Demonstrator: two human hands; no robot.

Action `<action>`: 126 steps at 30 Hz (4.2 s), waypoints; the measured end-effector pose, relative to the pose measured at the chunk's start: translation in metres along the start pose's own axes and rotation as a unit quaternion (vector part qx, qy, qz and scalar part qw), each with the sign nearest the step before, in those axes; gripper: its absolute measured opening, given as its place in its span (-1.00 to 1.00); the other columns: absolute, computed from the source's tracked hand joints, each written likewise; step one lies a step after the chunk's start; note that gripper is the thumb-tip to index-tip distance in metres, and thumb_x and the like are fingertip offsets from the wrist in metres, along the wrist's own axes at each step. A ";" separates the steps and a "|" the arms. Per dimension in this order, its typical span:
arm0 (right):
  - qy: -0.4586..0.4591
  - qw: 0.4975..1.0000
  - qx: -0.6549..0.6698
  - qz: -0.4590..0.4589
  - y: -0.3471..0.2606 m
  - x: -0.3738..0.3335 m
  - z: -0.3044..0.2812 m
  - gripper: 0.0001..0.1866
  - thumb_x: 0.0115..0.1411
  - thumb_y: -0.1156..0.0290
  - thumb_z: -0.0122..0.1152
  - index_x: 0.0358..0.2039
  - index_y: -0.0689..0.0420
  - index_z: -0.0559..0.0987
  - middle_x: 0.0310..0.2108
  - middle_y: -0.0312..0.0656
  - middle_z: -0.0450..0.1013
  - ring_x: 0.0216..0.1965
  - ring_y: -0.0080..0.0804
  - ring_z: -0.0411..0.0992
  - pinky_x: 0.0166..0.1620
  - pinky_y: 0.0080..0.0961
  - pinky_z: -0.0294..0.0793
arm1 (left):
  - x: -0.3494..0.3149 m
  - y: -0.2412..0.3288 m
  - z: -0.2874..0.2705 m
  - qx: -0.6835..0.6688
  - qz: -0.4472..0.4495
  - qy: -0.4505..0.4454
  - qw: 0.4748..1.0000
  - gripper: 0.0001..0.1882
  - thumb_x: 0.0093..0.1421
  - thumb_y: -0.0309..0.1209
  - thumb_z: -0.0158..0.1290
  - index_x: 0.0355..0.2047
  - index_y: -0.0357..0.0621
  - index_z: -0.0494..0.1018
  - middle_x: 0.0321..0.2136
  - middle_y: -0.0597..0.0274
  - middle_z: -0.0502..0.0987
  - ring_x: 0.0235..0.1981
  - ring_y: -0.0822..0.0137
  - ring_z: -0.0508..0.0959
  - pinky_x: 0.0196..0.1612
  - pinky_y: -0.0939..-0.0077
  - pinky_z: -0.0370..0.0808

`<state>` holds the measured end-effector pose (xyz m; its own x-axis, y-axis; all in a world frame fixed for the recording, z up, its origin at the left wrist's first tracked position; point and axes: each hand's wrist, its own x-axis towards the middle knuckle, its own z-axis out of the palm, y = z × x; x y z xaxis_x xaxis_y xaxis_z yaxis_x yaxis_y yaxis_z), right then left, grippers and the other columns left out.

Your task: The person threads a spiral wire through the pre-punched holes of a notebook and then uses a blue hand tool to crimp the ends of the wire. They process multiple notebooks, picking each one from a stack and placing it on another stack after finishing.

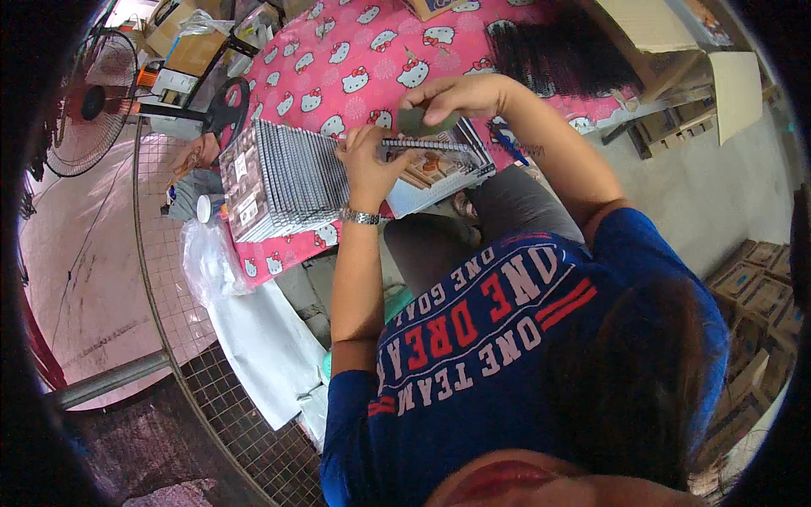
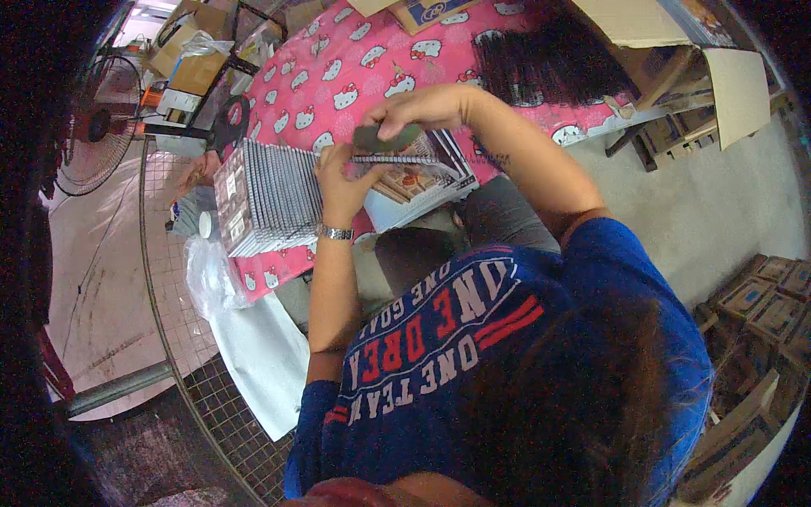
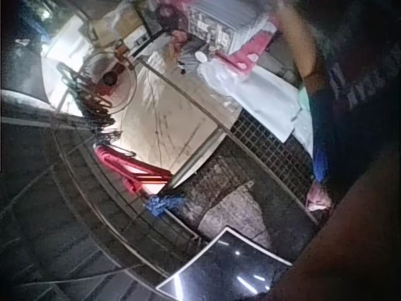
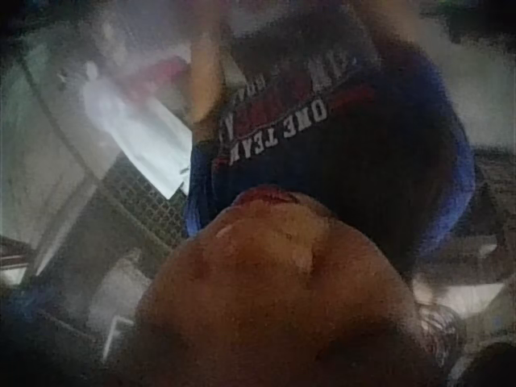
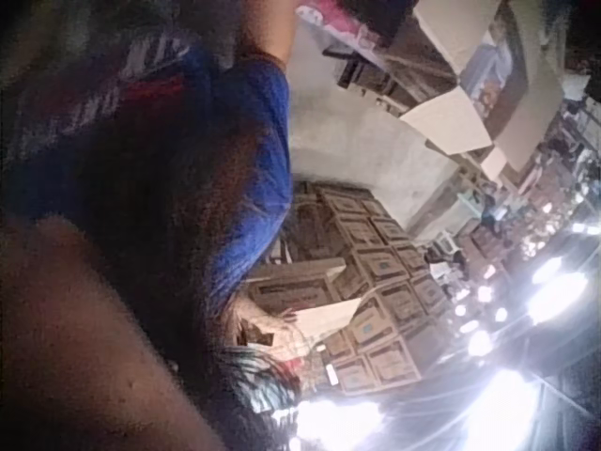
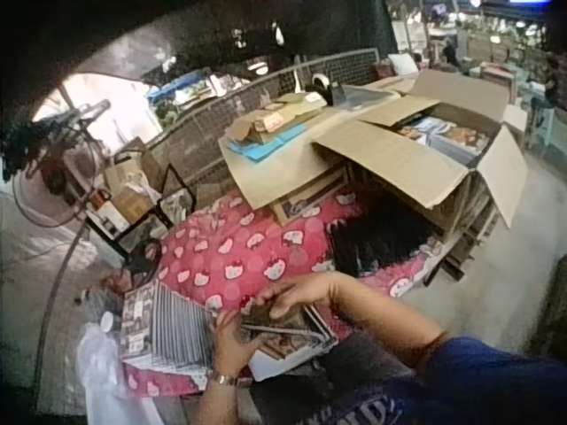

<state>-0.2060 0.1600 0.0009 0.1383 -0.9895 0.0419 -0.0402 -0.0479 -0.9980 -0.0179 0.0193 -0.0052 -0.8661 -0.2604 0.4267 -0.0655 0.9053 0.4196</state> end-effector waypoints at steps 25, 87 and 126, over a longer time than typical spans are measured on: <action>-0.050 0.985 0.165 0.016 0.025 0.046 -0.009 -0.43 0.11 0.03 0.20 0.05 0.10 0.43 -0.12 -0.33 0.42 -0.12 -0.58 0.35 -0.08 -0.57 0.34 | -0.002 -0.043 -0.010 -0.088 -0.011 -0.003 0.996 -0.64 -0.17 -0.41 0.37 -0.39 -0.25 0.48 -0.40 0.15 0.45 -0.30 0.16 0.47 -0.20 0.37 0.39; 0.306 0.868 -0.362 -0.149 0.012 -0.018 0.127 -0.32 -0.09 0.34 0.36 0.10 0.16 0.40 -0.03 0.00 0.35 0.01 -0.04 0.35 0.07 -0.25 0.35 | -0.060 -0.005 0.014 -0.224 -0.192 0.183 0.938 -0.73 0.15 -0.69 -0.03 -0.13 -0.29 0.48 -0.36 0.24 0.56 -0.44 0.48 0.53 -0.39 0.59 0.48; 0.509 0.668 -0.495 0.223 0.107 -0.057 -0.045 -0.66 0.14 0.19 0.14 -0.23 0.20 0.52 -0.23 0.05 0.46 -0.19 0.01 0.48 -0.12 -0.13 0.50 | -0.081 -0.172 -0.184 0.000 -0.350 0.425 0.834 -0.82 0.14 -0.58 0.11 -0.24 -0.40 0.53 -0.35 0.13 0.60 -0.42 0.40 0.55 -0.32 0.55 0.49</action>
<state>-0.2628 0.2048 -0.1065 -0.8300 -0.4912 0.2642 -0.5574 0.7143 -0.4230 0.1543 -0.1775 0.0354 0.0504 -0.8695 0.4913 -0.4086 0.4309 0.8046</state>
